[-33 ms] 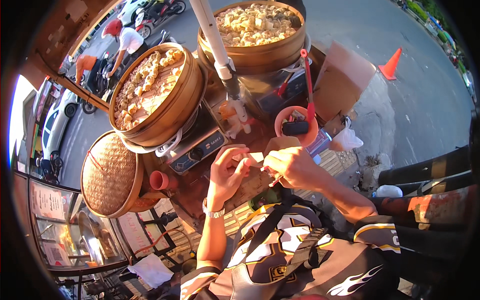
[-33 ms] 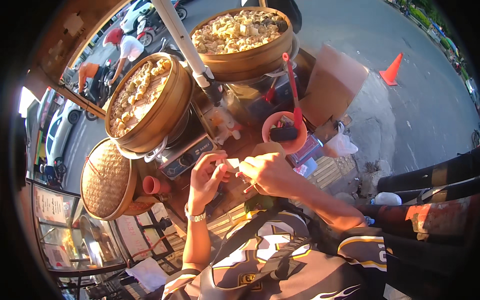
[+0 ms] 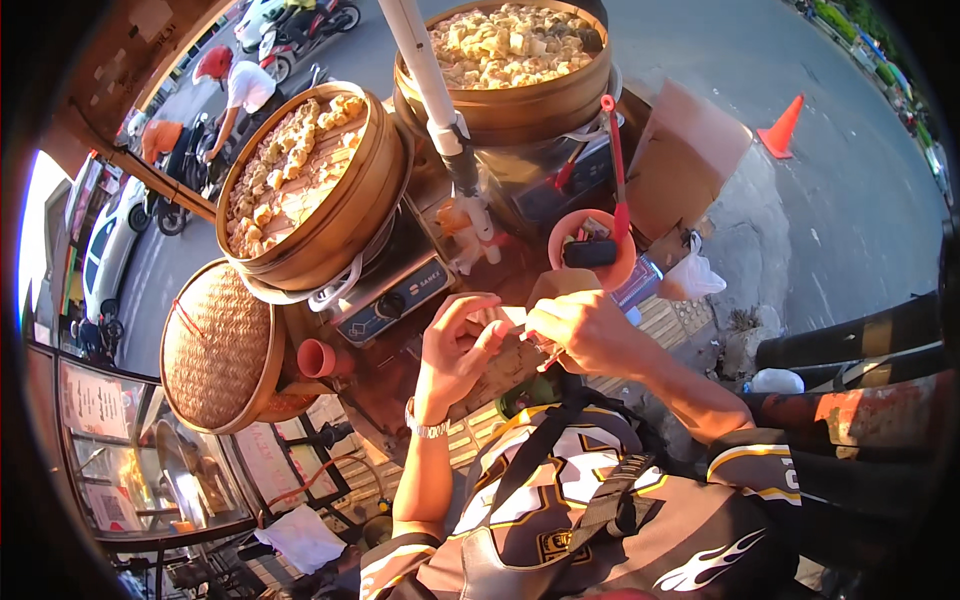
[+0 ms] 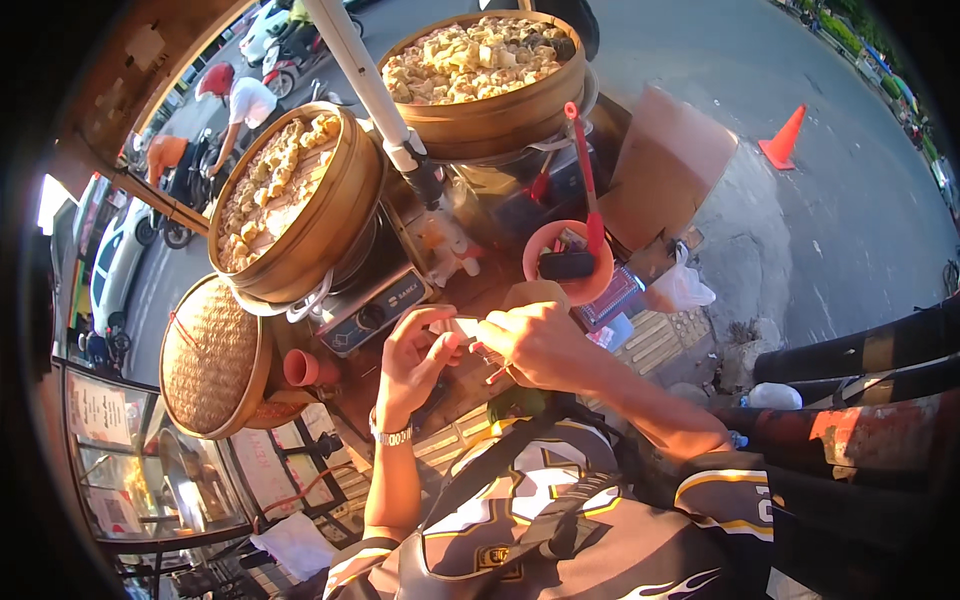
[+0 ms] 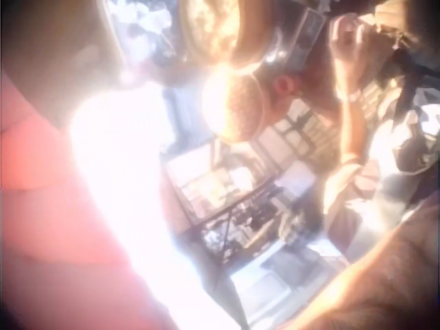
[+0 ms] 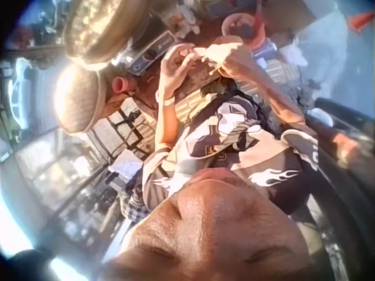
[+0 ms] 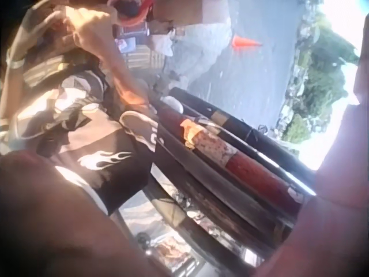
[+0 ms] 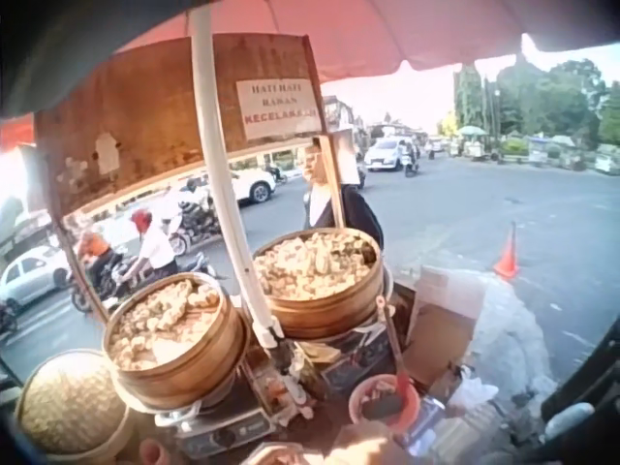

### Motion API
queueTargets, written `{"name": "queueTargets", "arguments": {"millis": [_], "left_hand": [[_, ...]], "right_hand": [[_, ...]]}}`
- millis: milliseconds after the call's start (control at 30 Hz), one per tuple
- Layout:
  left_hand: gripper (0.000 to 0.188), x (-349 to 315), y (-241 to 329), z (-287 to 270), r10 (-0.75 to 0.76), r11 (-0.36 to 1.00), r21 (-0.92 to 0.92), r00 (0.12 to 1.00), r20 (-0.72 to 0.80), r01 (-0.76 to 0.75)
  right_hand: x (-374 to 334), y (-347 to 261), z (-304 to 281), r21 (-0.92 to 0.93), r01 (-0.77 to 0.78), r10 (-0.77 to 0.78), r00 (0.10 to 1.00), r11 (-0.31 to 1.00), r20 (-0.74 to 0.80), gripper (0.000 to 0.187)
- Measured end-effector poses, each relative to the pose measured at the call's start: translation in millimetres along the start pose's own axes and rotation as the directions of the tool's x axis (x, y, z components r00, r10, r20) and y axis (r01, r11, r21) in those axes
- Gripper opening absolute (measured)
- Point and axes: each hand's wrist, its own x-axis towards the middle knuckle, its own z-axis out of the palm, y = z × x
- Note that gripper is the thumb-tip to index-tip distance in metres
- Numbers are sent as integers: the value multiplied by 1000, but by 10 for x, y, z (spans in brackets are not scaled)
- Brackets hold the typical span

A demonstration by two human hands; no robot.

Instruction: The person prepares a food container by hand, uses tongs to transfer food items from a steamer into the container, and puts a packet inside. The person closes the lid, places the container in a plastic bag, and hands it to a customer before taking payment from a wallet.

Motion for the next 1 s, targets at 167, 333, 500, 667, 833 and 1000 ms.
{"name": "queueTargets", "arguments": {"millis": [167,333,500,667,833,1000], "left_hand": [[30,-29,43,112,9,987,-158,988,-157,-34],[38,-91,118,28,343,937,106,935,-92,-333],[43,-123,244,-5,427,883,230,903,-34,-409],[44,-129,339,-95,546,757,412,838,29,-507],[43,-177,356,-157,583,741,395,812,20,-542],[43,-160,364,-135,587,733,432,810,-11,-525]], "right_hand": [[57,13,7,330,-182,171,983,926,62,7],[152,68,-132,574,-442,285,894,689,346,16],[165,175,-136,619,-457,184,872,639,453,19],[308,178,-412,744,-446,103,882,497,460,38],[547,17,-782,576,-557,160,788,599,595,39],[461,32,-550,358,-83,-64,922,930,381,55]]}}
